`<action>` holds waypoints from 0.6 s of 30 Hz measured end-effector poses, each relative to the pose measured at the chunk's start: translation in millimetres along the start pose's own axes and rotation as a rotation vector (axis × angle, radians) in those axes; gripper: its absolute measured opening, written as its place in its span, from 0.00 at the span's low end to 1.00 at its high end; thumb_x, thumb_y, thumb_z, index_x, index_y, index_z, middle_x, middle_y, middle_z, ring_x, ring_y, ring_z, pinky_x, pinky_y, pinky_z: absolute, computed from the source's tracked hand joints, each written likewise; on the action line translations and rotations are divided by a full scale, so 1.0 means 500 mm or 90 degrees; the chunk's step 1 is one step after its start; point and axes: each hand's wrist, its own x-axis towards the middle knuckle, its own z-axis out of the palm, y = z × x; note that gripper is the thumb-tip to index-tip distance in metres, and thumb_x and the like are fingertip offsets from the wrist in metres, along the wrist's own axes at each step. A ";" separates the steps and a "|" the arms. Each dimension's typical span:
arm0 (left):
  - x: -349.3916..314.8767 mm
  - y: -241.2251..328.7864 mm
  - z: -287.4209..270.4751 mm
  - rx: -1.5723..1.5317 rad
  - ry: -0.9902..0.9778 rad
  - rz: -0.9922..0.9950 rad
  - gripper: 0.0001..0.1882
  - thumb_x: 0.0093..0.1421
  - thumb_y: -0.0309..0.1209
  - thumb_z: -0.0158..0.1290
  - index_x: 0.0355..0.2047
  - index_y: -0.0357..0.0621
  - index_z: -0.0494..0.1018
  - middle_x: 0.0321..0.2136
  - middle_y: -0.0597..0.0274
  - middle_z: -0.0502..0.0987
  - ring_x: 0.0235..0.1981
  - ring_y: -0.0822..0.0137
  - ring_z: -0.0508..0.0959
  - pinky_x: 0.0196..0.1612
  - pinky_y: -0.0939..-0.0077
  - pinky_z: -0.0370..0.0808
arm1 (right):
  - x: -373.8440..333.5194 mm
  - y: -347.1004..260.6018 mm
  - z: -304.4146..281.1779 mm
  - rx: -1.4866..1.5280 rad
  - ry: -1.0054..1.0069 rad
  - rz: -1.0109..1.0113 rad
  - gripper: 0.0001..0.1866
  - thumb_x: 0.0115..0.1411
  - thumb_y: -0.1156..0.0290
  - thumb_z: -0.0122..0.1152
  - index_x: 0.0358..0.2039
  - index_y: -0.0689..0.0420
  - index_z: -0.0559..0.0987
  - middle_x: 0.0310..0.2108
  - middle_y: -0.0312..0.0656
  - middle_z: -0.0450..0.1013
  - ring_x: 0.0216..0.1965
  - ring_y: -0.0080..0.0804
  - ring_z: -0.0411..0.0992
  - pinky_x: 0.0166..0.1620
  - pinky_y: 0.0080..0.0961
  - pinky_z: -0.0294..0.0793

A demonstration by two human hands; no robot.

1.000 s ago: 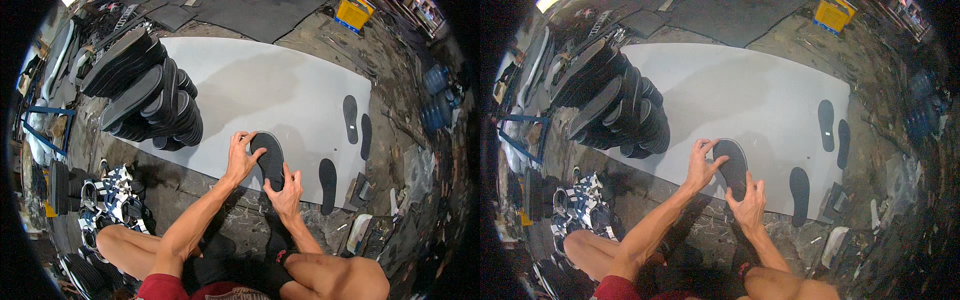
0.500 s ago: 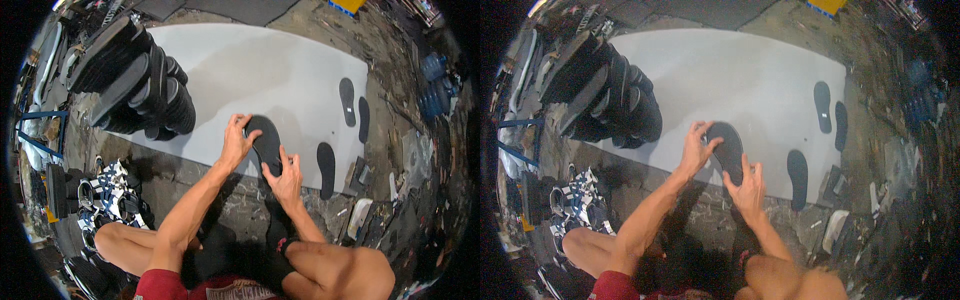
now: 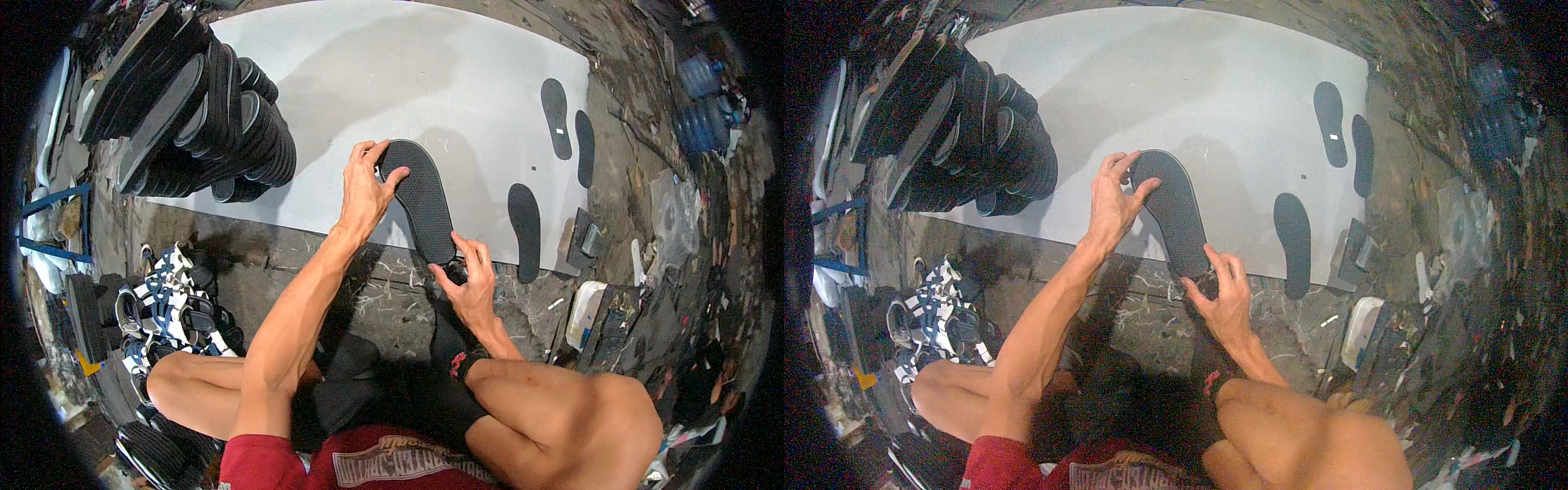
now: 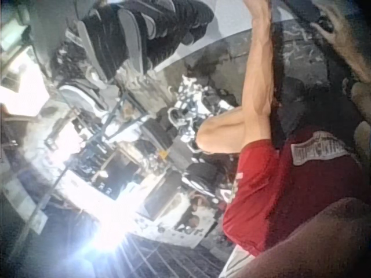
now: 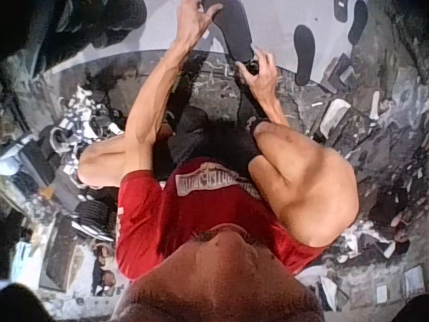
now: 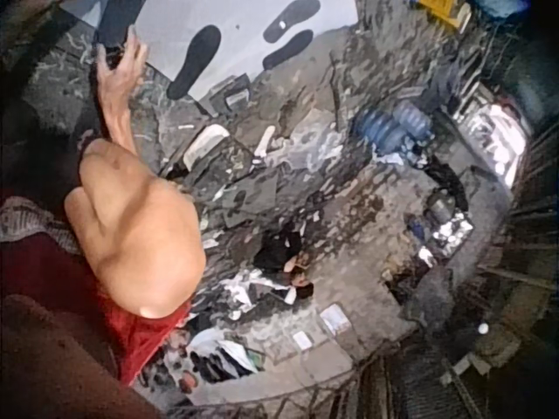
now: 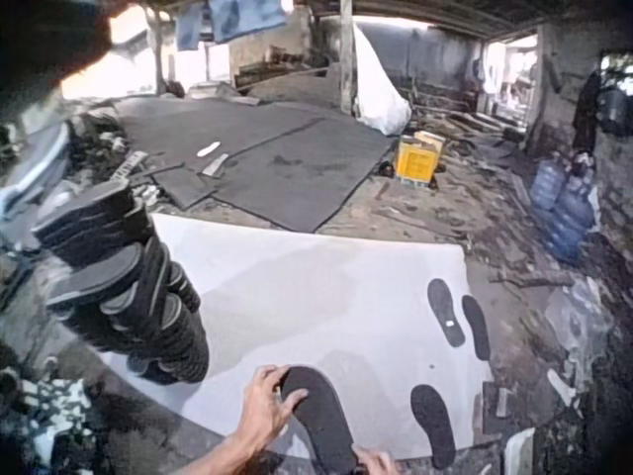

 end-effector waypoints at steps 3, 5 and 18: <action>0.004 -0.007 -0.002 0.007 0.000 0.002 0.34 0.57 0.37 0.79 0.62 0.38 0.83 0.60 0.41 0.80 0.50 0.49 0.87 0.54 0.56 0.85 | 0.006 -0.005 -0.004 0.068 -0.024 0.078 0.37 0.57 0.69 0.85 0.67 0.55 0.81 0.49 0.45 0.75 0.41 0.36 0.73 0.45 0.33 0.77; 0.000 -0.010 0.001 -0.004 0.005 -0.004 0.34 0.57 0.37 0.79 0.62 0.39 0.83 0.60 0.41 0.80 0.49 0.49 0.87 0.54 0.56 0.85 | 0.010 -0.016 -0.016 0.090 -0.057 0.151 0.37 0.57 0.69 0.85 0.67 0.54 0.81 0.51 0.46 0.76 0.44 0.39 0.75 0.49 0.35 0.78; -0.044 0.092 -0.015 0.243 -0.294 0.209 0.37 0.56 0.32 0.73 0.62 0.29 0.71 0.55 0.33 0.71 0.58 0.35 0.75 0.64 0.45 0.75 | 0.204 0.119 -0.092 0.336 -0.017 0.182 0.26 0.87 0.53 0.41 0.49 0.63 0.81 0.42 0.40 0.78 0.41 0.27 0.73 0.49 0.29 0.79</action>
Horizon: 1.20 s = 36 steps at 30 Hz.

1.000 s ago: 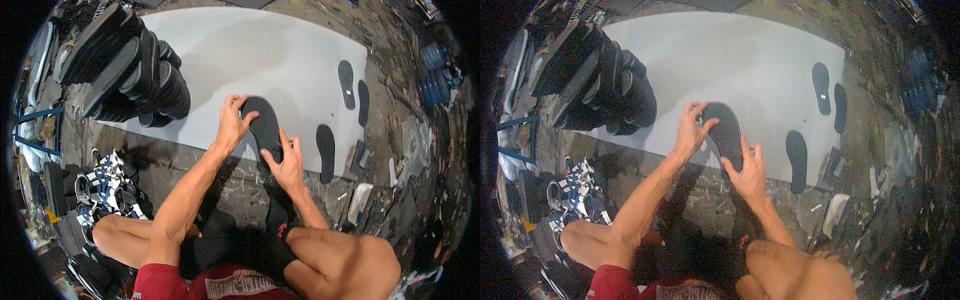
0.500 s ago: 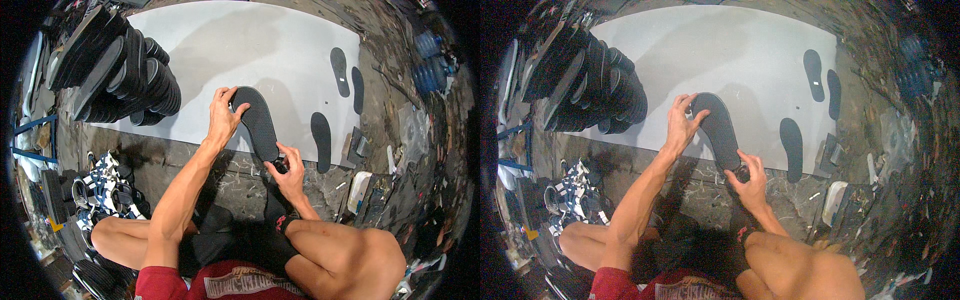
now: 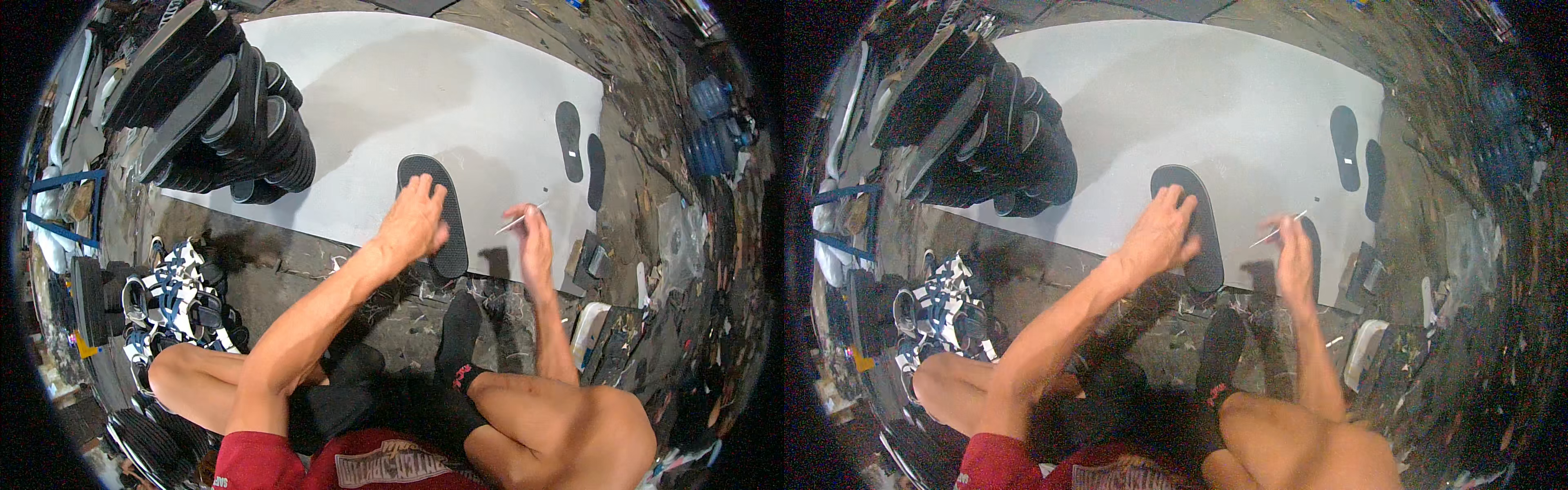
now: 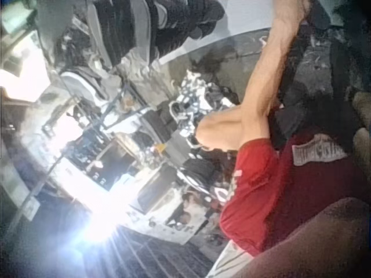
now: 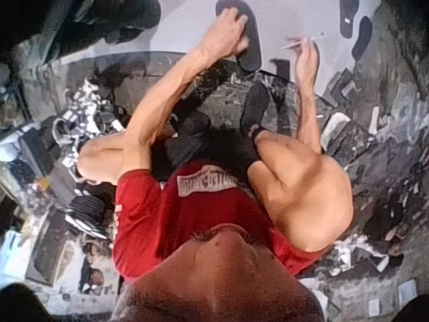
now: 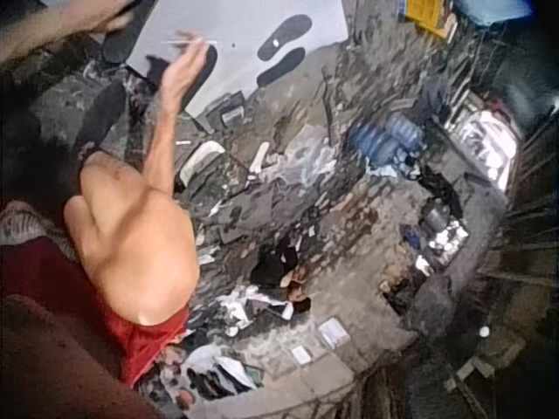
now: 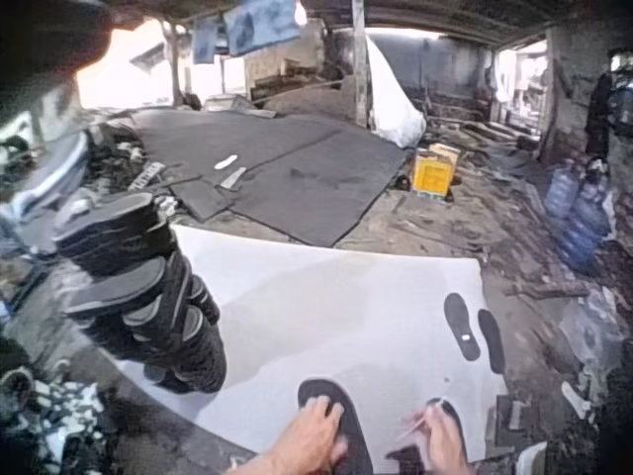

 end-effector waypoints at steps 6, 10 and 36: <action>-0.026 0.090 0.053 0.158 -0.040 -0.064 0.46 0.61 0.35 0.71 0.71 0.18 0.63 0.71 0.16 0.61 0.72 0.27 0.67 0.77 0.41 0.63 | 0.228 -0.102 0.084 -0.087 -0.331 -0.083 0.22 0.84 0.58 0.52 0.49 0.63 0.86 0.45 0.45 0.86 0.43 0.33 0.82 0.51 0.34 0.81; -0.009 0.144 0.074 0.237 -0.116 -0.062 0.29 0.65 0.33 0.60 0.60 0.18 0.78 0.67 0.17 0.69 0.70 0.30 0.70 0.77 0.45 0.63 | 0.255 -0.162 0.176 -0.258 -0.586 -0.200 0.18 0.81 0.59 0.58 0.50 0.60 0.88 0.44 0.49 0.87 0.47 0.43 0.86 0.52 0.42 0.83; -0.047 0.121 0.061 0.110 0.011 -0.082 0.36 0.57 0.24 0.66 0.65 0.21 0.71 0.69 0.30 0.69 0.74 0.40 0.67 0.74 0.42 0.66 | 0.191 -0.083 0.177 -0.387 -0.141 -0.354 0.11 0.75 0.69 0.63 0.48 0.60 0.88 0.43 0.52 0.86 0.47 0.56 0.82 0.51 0.48 0.81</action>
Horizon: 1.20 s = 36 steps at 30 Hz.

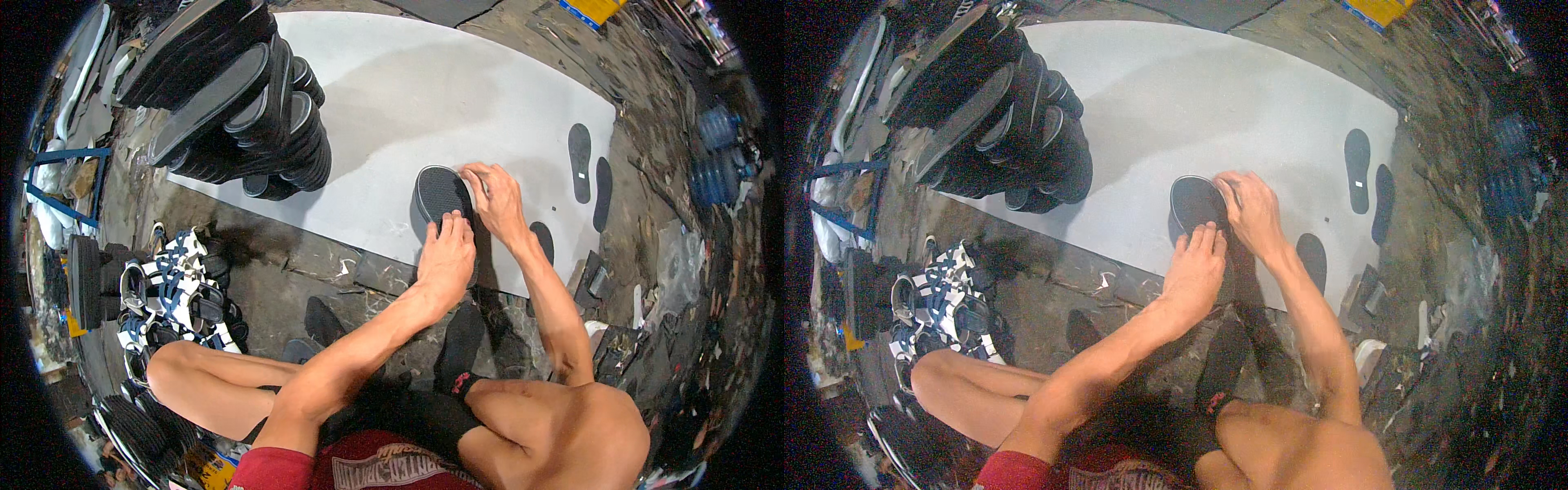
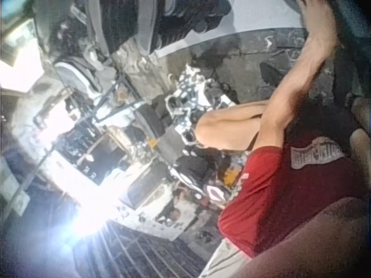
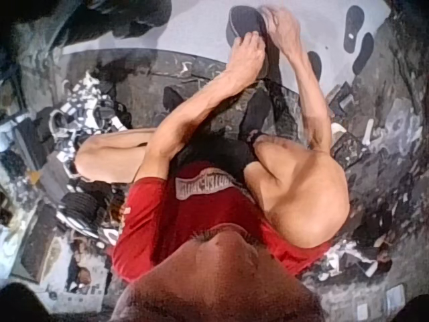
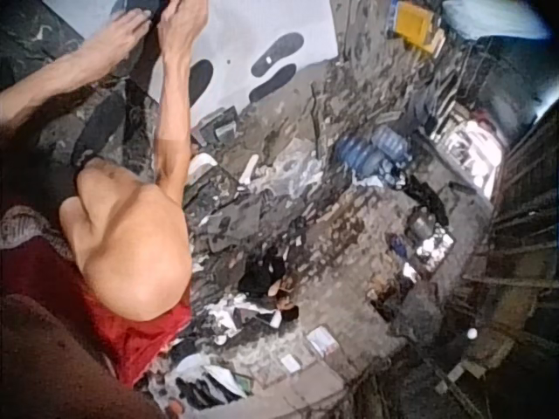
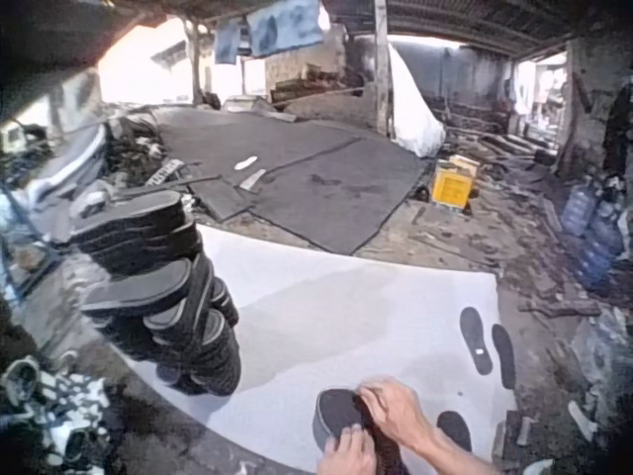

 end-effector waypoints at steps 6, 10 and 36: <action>0.002 -0.063 -0.028 -0.134 0.005 -0.029 0.48 0.48 0.42 0.81 0.69 0.48 0.73 0.67 0.57 0.73 0.71 0.49 0.70 0.71 0.36 0.66 | -0.257 -0.086 -0.063 -0.031 -0.031 0.070 0.12 0.71 0.78 0.63 0.53 0.63 0.85 0.46 0.55 0.84 0.46 0.61 0.81 0.51 0.50 0.80; 0.052 -0.083 -0.050 -0.144 -0.035 0.013 0.50 0.38 0.44 0.85 0.62 0.47 0.77 0.65 0.58 0.75 0.68 0.50 0.73 0.67 0.43 0.70 | -0.391 -0.152 -0.108 0.002 -0.063 0.125 0.11 0.68 0.80 0.67 0.50 0.62 0.87 0.41 0.53 0.85 0.43 0.54 0.82 0.49 0.45 0.81; 0.197 -0.175 -0.042 -0.266 -0.272 0.222 0.30 0.48 0.28 0.81 0.46 0.41 0.75 0.49 0.47 0.76 0.55 0.39 0.80 0.54 0.46 0.79 | -0.384 -0.173 -0.040 -0.005 0.018 0.090 0.08 0.68 0.77 0.70 0.47 0.58 0.87 0.42 0.47 0.87 0.40 0.50 0.85 0.43 0.43 0.85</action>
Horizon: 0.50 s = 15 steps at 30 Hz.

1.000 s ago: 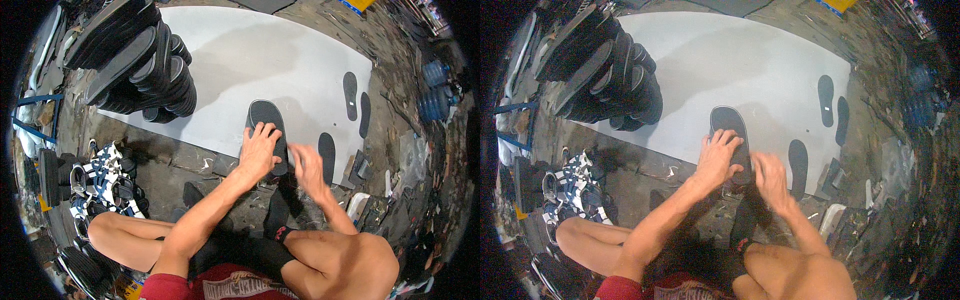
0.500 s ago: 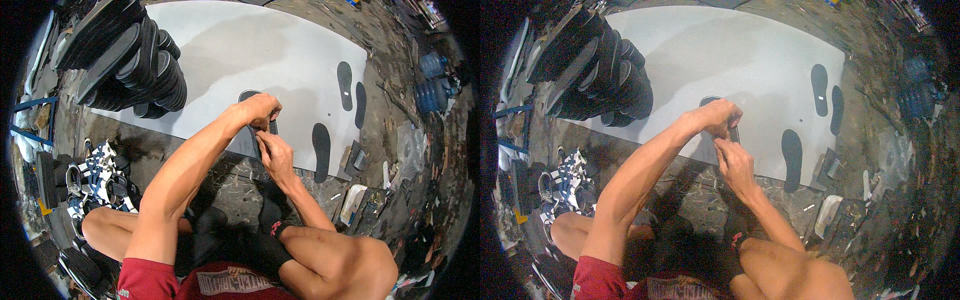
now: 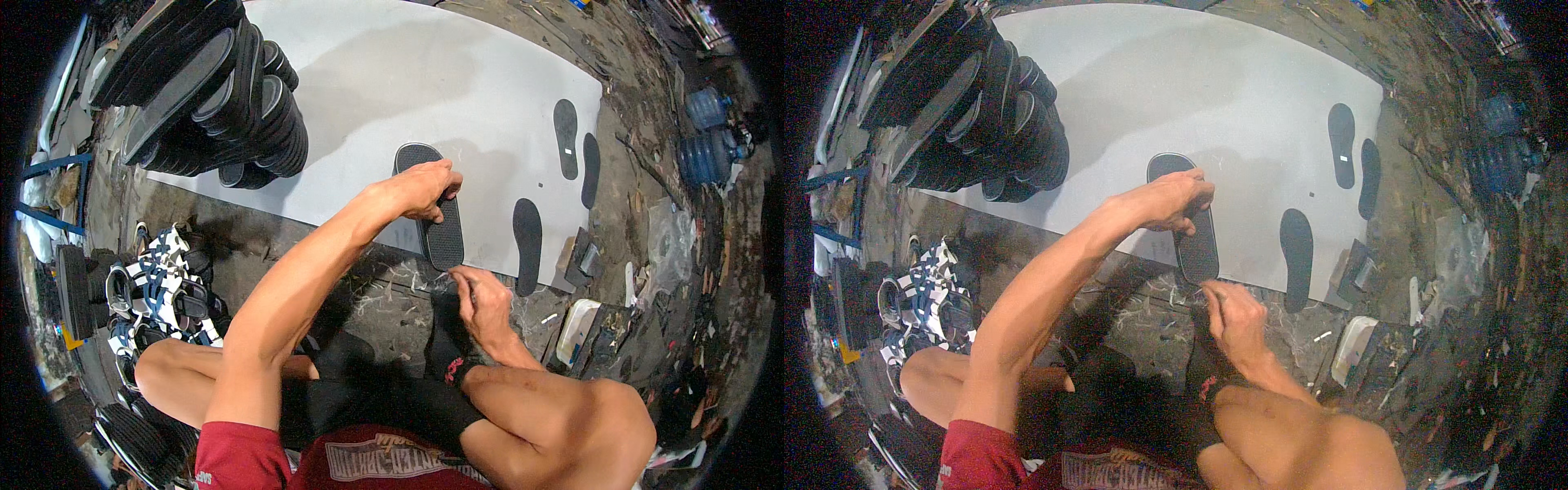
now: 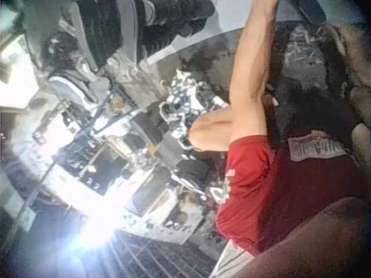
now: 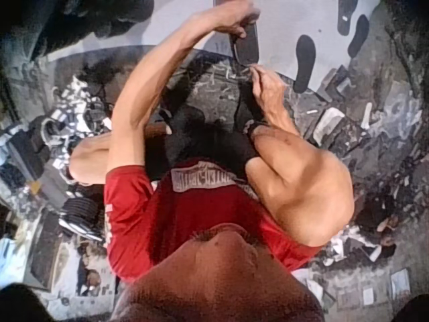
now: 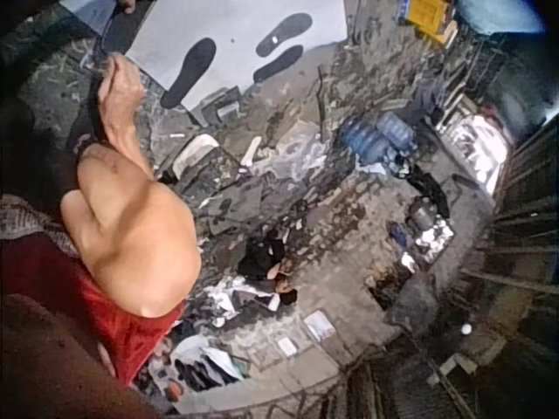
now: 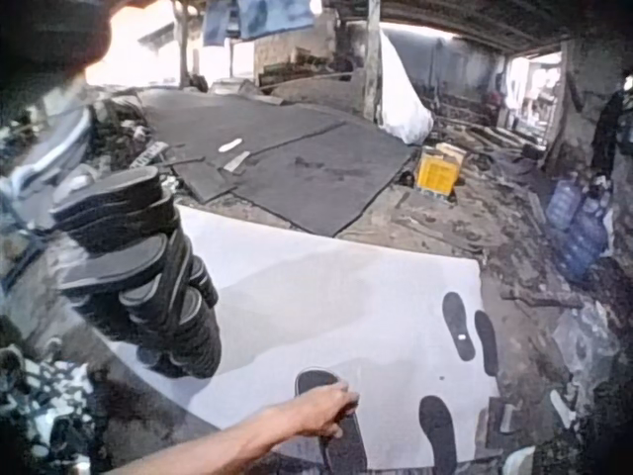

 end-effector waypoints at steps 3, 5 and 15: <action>-0.015 0.008 0.010 0.011 0.048 0.017 0.30 0.46 0.27 0.81 0.46 0.39 0.76 0.49 0.48 0.77 0.52 0.41 0.81 0.53 0.50 0.80 | 0.027 0.023 -0.023 -0.018 -0.011 0.036 0.04 0.71 0.75 0.67 0.43 0.60 0.86 0.37 0.50 0.84 0.37 0.55 0.83 0.40 0.46 0.81; -0.023 0.010 0.016 0.028 0.070 0.031 0.29 0.48 0.27 0.80 0.47 0.39 0.77 0.49 0.48 0.77 0.52 0.40 0.81 0.54 0.49 0.80 | 0.056 0.026 -0.028 0.001 -0.039 0.102 0.06 0.74 0.73 0.63 0.43 0.62 0.86 0.36 0.55 0.83 0.37 0.59 0.82 0.41 0.49 0.79; -0.122 0.093 0.178 -0.064 0.594 -0.120 0.30 0.56 0.23 0.68 0.60 0.46 0.78 0.62 0.43 0.72 0.65 0.39 0.71 0.72 0.45 0.67 | 0.143 0.091 -0.014 0.245 0.084 0.249 0.12 0.81 0.72 0.52 0.51 0.64 0.82 0.41 0.49 0.86 0.42 0.35 0.84 0.48 0.37 0.81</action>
